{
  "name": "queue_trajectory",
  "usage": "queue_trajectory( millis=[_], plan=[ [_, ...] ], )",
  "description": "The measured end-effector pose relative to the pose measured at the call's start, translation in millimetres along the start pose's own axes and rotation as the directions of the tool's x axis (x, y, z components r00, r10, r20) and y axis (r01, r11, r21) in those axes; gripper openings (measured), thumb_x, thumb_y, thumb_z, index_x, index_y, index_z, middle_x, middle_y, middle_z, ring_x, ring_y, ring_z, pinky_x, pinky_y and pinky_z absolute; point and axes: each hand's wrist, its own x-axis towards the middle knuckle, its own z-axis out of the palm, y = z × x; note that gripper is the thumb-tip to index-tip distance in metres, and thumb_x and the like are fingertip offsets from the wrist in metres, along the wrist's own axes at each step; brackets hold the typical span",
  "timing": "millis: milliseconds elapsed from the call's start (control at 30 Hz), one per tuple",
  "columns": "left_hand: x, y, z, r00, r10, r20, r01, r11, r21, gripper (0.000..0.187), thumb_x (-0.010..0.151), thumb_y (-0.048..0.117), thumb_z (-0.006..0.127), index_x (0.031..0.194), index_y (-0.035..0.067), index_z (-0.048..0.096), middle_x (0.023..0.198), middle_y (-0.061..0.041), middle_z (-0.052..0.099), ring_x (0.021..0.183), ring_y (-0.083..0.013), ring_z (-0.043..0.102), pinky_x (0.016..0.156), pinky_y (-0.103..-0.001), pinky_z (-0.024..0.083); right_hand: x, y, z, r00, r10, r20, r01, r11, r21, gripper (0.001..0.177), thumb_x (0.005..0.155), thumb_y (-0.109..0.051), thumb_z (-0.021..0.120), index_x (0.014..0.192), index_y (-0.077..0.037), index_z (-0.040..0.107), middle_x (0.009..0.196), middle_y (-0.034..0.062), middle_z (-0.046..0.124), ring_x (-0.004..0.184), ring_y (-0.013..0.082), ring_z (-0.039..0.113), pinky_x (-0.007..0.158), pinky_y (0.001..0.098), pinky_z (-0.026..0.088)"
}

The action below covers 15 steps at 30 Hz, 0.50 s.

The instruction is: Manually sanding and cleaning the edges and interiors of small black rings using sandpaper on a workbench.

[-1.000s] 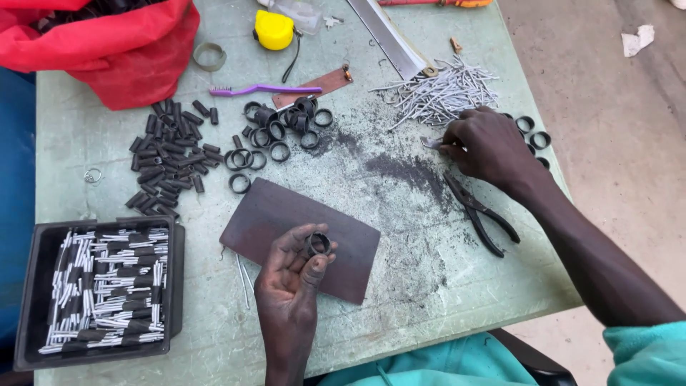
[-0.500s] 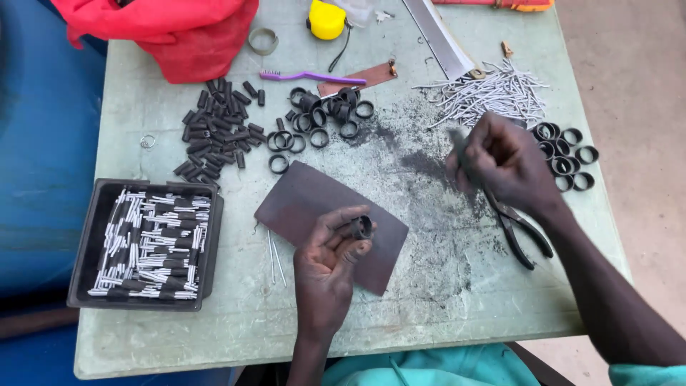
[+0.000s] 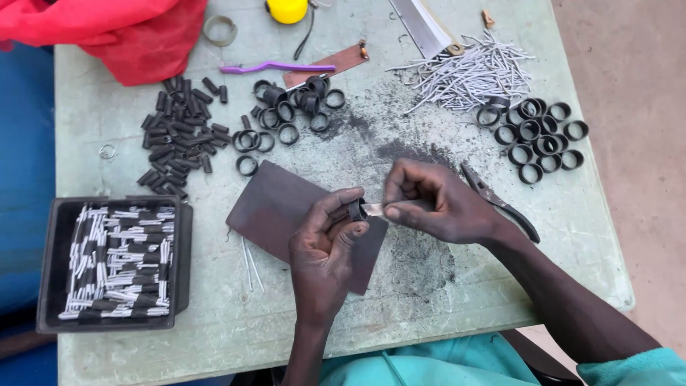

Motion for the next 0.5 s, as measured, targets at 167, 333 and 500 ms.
queue_trajectory(
  millis=[167,333,500],
  plan=[
    [2,-6,4,0.999,0.025,0.021,-0.026,0.999,0.04,0.029,0.097,0.007,0.067,0.126,0.001,0.067,0.121,-0.009,0.068,0.11,-0.0185,0.071,0.095,-0.026,0.062,1,-7,1,0.972,0.201,-0.122,-0.201,0.979,0.01,0.019,0.086,-0.022,0.079,0.099,-0.01,0.073,0.086,0.0012,0.072,0.071,0.0095,0.064,0.058,0.0222,0.049],
    [5,-5,5,1.0,-0.009,0.018,0.005,0.98,0.197,0.032,0.1,0.025,0.062,0.125,0.007,0.068,0.12,-0.008,0.073,0.106,-0.0172,0.073,0.088,-0.027,0.062,0,-18,3,0.946,0.233,-0.225,-0.242,0.97,-0.014,0.016,0.085,-0.025,0.08,0.09,-0.01,0.078,0.082,0.0011,0.074,0.062,0.0077,0.06,0.052,0.02,0.045],
    [7,-3,3,0.997,-0.054,0.054,0.044,0.984,0.175,0.033,0.102,0.026,0.057,0.127,0.006,0.067,0.104,-0.006,0.074,0.092,-0.013,0.071,0.082,-0.025,0.06,0,-17,7,0.948,0.199,-0.25,-0.219,0.974,-0.056,0.018,0.085,-0.03,0.079,0.089,-0.012,0.079,0.077,-0.002,0.073,0.057,0.0061,0.055,0.049,0.0202,0.04]
  ],
)
